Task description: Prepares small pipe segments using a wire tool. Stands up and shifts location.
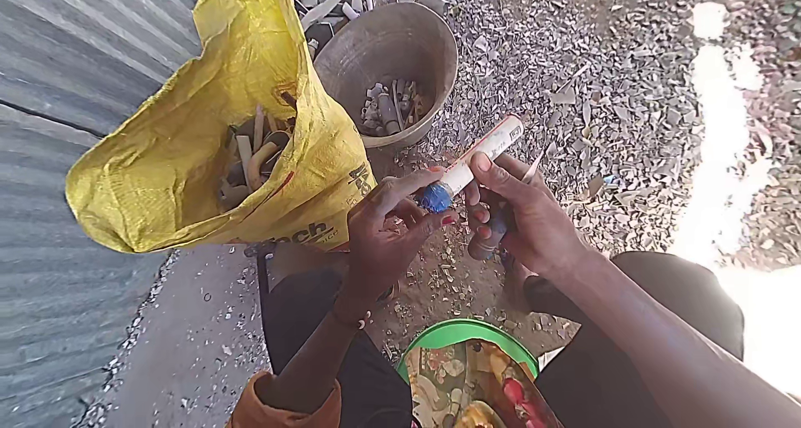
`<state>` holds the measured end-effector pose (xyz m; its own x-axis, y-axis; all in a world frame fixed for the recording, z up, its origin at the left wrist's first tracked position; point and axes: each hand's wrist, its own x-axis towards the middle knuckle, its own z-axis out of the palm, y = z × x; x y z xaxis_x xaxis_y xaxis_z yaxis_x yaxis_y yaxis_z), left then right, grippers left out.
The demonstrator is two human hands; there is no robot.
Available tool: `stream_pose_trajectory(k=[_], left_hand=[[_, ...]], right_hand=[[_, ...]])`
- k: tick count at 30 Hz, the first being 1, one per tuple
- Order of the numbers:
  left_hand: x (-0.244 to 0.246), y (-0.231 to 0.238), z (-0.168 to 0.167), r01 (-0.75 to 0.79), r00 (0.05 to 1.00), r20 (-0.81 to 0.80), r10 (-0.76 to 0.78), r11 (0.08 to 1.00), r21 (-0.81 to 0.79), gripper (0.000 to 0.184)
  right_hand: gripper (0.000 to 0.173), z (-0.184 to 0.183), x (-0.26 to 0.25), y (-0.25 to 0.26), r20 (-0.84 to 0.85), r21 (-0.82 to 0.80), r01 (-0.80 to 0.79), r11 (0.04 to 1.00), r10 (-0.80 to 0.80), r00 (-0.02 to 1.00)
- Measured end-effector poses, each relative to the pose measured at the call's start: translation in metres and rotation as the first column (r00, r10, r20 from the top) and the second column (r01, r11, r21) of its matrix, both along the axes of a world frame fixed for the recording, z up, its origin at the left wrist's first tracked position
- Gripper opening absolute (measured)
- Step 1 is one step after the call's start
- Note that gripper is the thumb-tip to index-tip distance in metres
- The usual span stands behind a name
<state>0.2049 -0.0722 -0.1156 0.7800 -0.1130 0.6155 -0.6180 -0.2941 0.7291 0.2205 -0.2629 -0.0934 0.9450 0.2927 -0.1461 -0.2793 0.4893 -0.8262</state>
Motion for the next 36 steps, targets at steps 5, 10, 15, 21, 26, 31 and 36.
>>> stream_pose_trajectory(k=[5, 10, 15, 21, 26, 31, 36], left_hand=[[0.001, -0.003, -0.003, -0.179, 0.974, 0.164, 0.154, 0.972, 0.151, 0.035], [0.004, 0.001, -0.003, -0.198, 0.968, 0.196, 0.16, 0.961, 0.192, 0.028], [0.002, 0.0, -0.002, -0.106, 0.986, 0.147, 0.075, 0.971, 0.215, 0.024], [0.001, -0.002, -0.004, -0.246, 0.945, 0.295, 0.143, 0.904, 0.349, 0.015], [0.004, -0.006, -0.003, -0.348, 0.883, 0.438, 0.17, 0.862, 0.368, 0.009], [-0.001, -0.01, -0.004, -0.289, 0.926, 0.349, 0.144, 0.864, 0.412, 0.015], [-0.008, -0.013, -0.001, -0.233, 0.97, 0.146, 0.196, 0.924, 0.302, 0.017]], right_hand=[[0.013, -0.001, -0.002, 0.006, 0.021, -0.039, 0.067, 0.997, -0.066, 0.998], [0.006, -0.003, -0.002, 0.008, 0.133, -0.146, 0.114, 0.983, -0.095, 0.987], [0.005, 0.001, -0.004, 0.006, 0.092, -0.175, 0.192, 0.966, -0.178, 0.98], [0.009, -0.004, -0.003, 0.005, 0.08, -0.22, 0.165, 0.961, -0.15, 0.985], [0.012, 0.003, -0.002, 0.005, -0.105, -0.161, 0.153, 0.975, -0.171, 0.98], [0.013, 0.001, -0.001, 0.0, 0.004, -0.135, 0.071, 0.988, -0.072, 0.997], [0.01, -0.001, 0.0, -0.005, 0.238, -0.158, 0.006, 0.987, 0.032, 0.971]])
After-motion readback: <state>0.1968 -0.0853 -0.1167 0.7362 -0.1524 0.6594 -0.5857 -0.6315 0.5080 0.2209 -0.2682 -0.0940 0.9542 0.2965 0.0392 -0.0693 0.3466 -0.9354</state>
